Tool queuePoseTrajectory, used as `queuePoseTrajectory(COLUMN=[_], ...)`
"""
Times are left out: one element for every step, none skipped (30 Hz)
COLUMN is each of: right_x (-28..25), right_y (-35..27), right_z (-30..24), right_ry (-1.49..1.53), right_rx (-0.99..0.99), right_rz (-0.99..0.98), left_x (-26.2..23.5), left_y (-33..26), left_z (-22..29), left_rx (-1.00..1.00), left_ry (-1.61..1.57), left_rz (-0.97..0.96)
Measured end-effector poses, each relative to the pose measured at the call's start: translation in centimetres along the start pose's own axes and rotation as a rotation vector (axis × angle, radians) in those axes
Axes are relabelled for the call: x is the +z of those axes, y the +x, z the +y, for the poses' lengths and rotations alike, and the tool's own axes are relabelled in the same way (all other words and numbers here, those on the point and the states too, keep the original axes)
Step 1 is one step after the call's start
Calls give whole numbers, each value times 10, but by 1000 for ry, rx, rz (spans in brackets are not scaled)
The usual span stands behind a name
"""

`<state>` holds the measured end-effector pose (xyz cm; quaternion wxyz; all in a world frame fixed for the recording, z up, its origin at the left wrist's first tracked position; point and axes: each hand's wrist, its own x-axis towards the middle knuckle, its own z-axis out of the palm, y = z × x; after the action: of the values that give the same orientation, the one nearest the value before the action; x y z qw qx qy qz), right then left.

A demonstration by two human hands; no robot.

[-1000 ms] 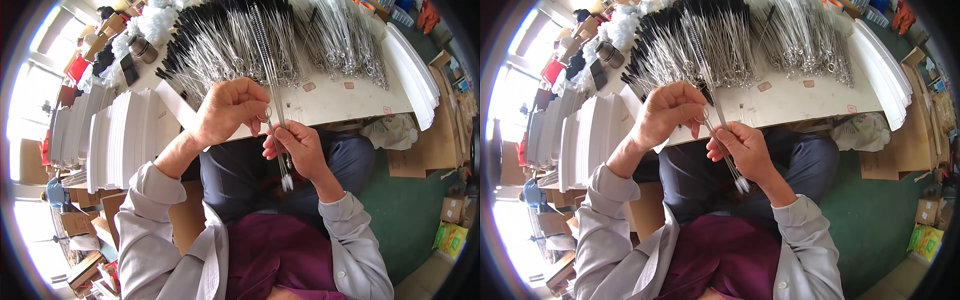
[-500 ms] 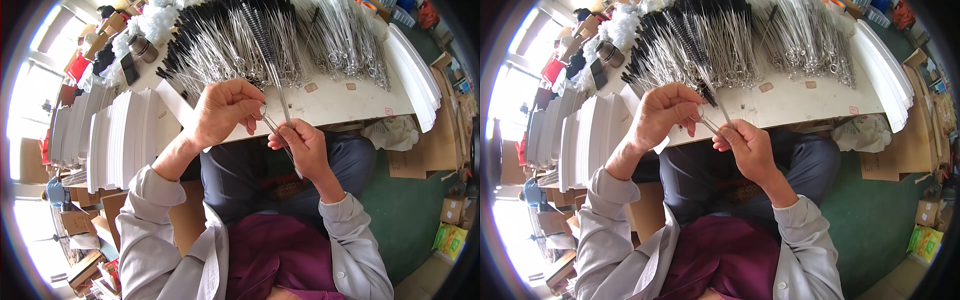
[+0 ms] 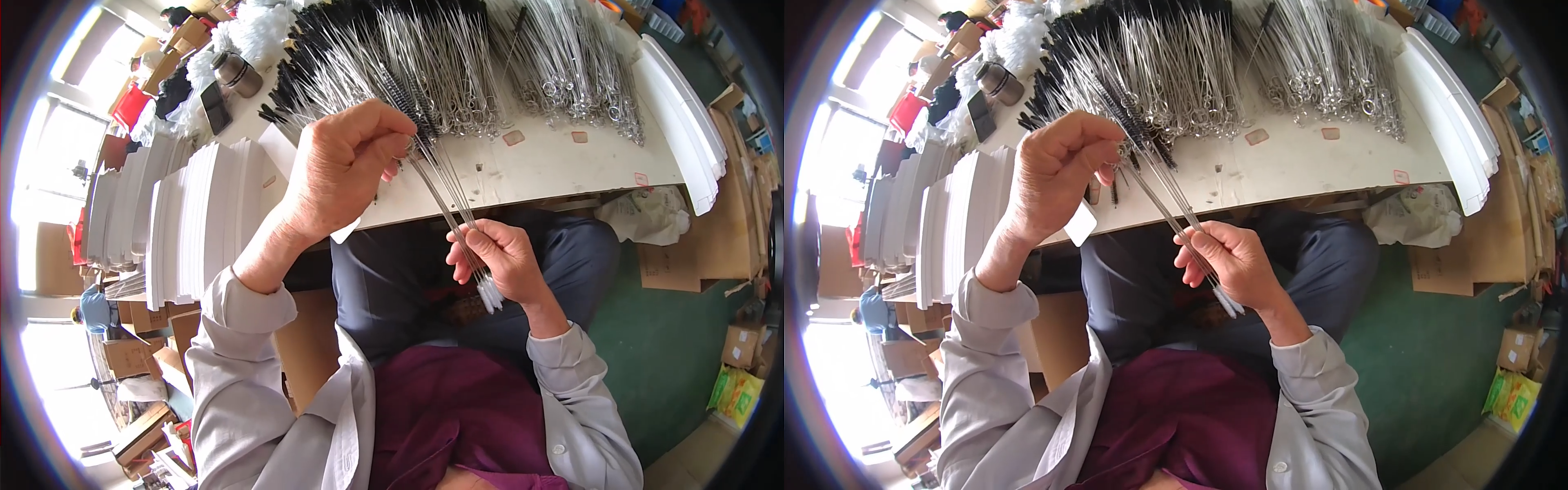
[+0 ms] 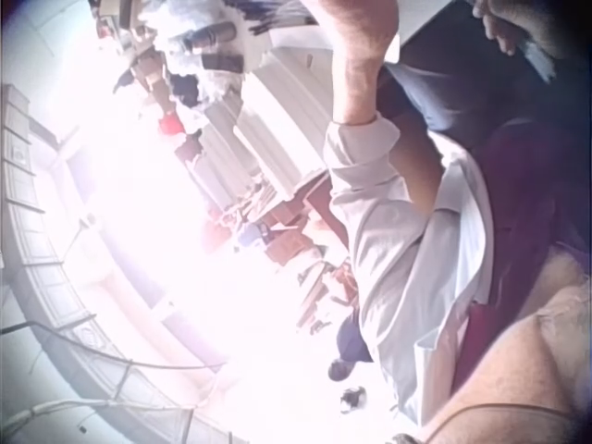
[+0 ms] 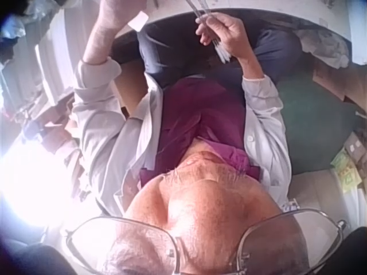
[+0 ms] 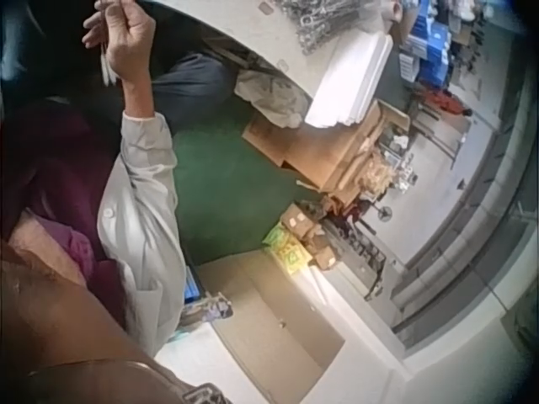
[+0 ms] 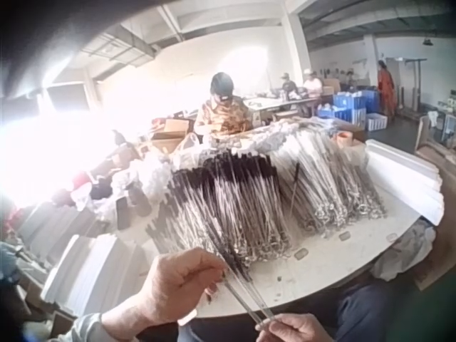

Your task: The person is packaging cleaning brushes into white cardboard boxes at a workstation.

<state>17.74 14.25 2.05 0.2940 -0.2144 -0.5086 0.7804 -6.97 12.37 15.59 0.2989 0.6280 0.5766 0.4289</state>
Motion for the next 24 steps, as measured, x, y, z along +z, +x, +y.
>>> queuePoseTrajectory(right_x=[-1,-3,-5,-5,-5,-5,-6,-7,-7,-8,-8,-8,-7,-6,-5,-4,-4,-4,-5,-6,-6,-6,-5,-5], right_y=[-2,-4,-6,-8,-11,-13,-15,-16,-18,-20,-21,-22,-23,-24,-25,-26,-28,-29,-30,-31,-32,-32,-33,-34], right_z=[1,1,3,3,2,2,3,4,5,6,6,8,8,8,7,6,4,4,4,6,6,5,4,4], right_ry=[-2,-4,16,17,21,24,25,29,32,33,26,19,20,32,43,43,9,-24,-24,-22,-21,-21,-10,1], right_rx=[19,38,51,51,73,95,95,106,116,116,121,127,127,146,166,166,194,221,221,217,213,214,221,228], right_rz=[-9,-17,-34,-37,-29,-19,-22,-21,-18,-20,-20,-17,-18,-9,-1,-4,-6,-6,-7,-8,-13,-16,-7,6], left_x=[-1,-1,-1,-1,-2,-2,-2,-2,-3,-3,-4,-3,-3,-3,-3,-3,-3,-3,-3,-3,-3,-4,-5,-4], left_y=[0,0,0,0,1,1,2,2,3,3,2,3,3,2,2,2,2,2,2,2,1,0,0,-1], left_z=[-2,-4,-7,-10,-12,-13,-14,-15,-17,-19,-22,-24,-27,-29,-31,-33,-34,-36,-37,-39,-41,-44,-45,-47], left_rx=[51,102,101,133,166,165,185,205,205,216,228,228,232,237,236,242,248,248,250,251,250,249,248,248], left_ry=[78,156,159,189,219,221,258,295,296,316,336,337,348,358,360,360,359,360,361,362,364,360,356,355], left_rz=[33,65,67,93,119,121,138,156,157,169,181,182,194,206,208,222,235,235,240,244,246,250,253,253])
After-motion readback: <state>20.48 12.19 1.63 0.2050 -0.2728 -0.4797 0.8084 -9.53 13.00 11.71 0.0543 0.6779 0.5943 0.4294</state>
